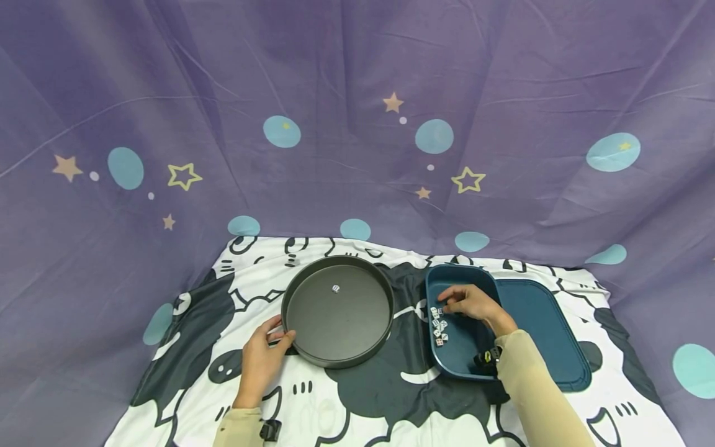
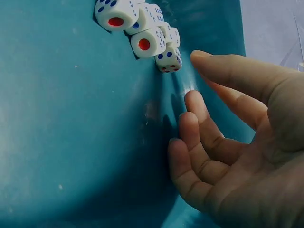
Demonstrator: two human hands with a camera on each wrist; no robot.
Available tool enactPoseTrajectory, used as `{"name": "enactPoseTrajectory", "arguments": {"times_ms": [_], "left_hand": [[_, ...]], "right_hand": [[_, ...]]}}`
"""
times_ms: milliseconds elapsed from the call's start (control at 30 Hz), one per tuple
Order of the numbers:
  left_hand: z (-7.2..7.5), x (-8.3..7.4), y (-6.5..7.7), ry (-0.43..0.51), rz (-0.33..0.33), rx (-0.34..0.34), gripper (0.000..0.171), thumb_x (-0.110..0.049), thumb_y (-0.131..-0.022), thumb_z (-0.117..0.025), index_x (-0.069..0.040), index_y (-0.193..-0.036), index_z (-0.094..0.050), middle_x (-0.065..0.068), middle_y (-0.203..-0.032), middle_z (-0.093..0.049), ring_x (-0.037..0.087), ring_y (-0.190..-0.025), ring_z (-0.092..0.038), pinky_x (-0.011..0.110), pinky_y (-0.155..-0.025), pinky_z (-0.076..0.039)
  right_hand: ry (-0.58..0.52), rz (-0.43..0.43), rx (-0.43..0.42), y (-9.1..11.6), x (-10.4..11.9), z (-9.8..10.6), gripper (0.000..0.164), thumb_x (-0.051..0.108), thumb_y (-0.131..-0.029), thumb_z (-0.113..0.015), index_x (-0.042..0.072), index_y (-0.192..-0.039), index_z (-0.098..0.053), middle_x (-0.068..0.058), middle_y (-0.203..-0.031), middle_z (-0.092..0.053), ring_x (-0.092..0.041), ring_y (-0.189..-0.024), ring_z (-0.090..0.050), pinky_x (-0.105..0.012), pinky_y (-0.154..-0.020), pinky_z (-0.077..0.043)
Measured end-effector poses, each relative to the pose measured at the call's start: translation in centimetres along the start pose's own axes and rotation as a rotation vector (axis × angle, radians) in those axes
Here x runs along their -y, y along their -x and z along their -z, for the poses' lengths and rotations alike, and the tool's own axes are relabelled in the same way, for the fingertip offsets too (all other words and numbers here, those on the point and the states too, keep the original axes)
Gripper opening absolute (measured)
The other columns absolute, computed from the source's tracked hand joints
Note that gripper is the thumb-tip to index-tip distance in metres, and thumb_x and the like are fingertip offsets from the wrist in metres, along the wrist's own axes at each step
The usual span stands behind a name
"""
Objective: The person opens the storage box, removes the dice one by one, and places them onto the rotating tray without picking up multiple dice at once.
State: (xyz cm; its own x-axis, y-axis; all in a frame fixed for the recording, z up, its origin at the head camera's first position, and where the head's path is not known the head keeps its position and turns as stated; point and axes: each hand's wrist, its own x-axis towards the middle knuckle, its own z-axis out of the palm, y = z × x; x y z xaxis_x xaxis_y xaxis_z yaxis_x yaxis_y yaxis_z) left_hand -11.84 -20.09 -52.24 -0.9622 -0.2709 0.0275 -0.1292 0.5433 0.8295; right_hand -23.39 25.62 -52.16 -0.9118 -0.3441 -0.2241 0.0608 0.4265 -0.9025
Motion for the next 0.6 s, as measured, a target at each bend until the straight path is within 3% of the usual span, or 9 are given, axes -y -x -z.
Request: {"name": "enactPoseTrajectory", "arguments": {"times_ms": [267, 400, 600], "left_hand": [[-0.1, -0.1, 0.1, 0.007, 0.006, -0.001, 0.051, -0.018, -0.093, -0.073, -0.002, -0.139, -0.057, 0.019, -0.133, -0.060, 0.031, -0.107, -0.067, 0.052, -0.094, -0.047], [0.0, 0.0, 0.1, 0.009, 0.010, 0.001, 0.051, -0.019, -0.093, -0.073, -0.003, -0.139, -0.057, 0.019, -0.133, -0.060, 0.031, -0.107, -0.067, 0.052, -0.094, -0.047], [0.0, 0.1, 0.0, 0.010, 0.010, 0.001, 0.051, -0.020, -0.093, -0.073, -0.003, -0.138, -0.057, 0.019, -0.132, -0.061, 0.031, -0.107, -0.067, 0.052, -0.095, -0.046]], "right_hand": [[0.039, 0.041, 0.038, -0.2, -0.7, -0.1, 0.028, -0.005, -0.084, -0.075, -0.011, -0.111, -0.068, -0.016, -0.087, -0.067, -0.014, -0.078, -0.059, -0.024, -0.067, -0.047], [0.114, 0.078, 0.048, -0.3, -0.7, -0.3, 0.026, -0.006, -0.083, -0.075, -0.011, -0.108, -0.068, -0.014, -0.084, -0.064, -0.014, -0.075, -0.053, -0.023, -0.064, -0.044], [0.160, 0.098, 0.042, 0.6, 1.4, -0.7, 0.021, -0.011, -0.083, -0.072, -0.016, -0.103, -0.067, -0.020, -0.080, -0.060, -0.018, -0.071, -0.049, -0.023, -0.061, -0.040]]}}
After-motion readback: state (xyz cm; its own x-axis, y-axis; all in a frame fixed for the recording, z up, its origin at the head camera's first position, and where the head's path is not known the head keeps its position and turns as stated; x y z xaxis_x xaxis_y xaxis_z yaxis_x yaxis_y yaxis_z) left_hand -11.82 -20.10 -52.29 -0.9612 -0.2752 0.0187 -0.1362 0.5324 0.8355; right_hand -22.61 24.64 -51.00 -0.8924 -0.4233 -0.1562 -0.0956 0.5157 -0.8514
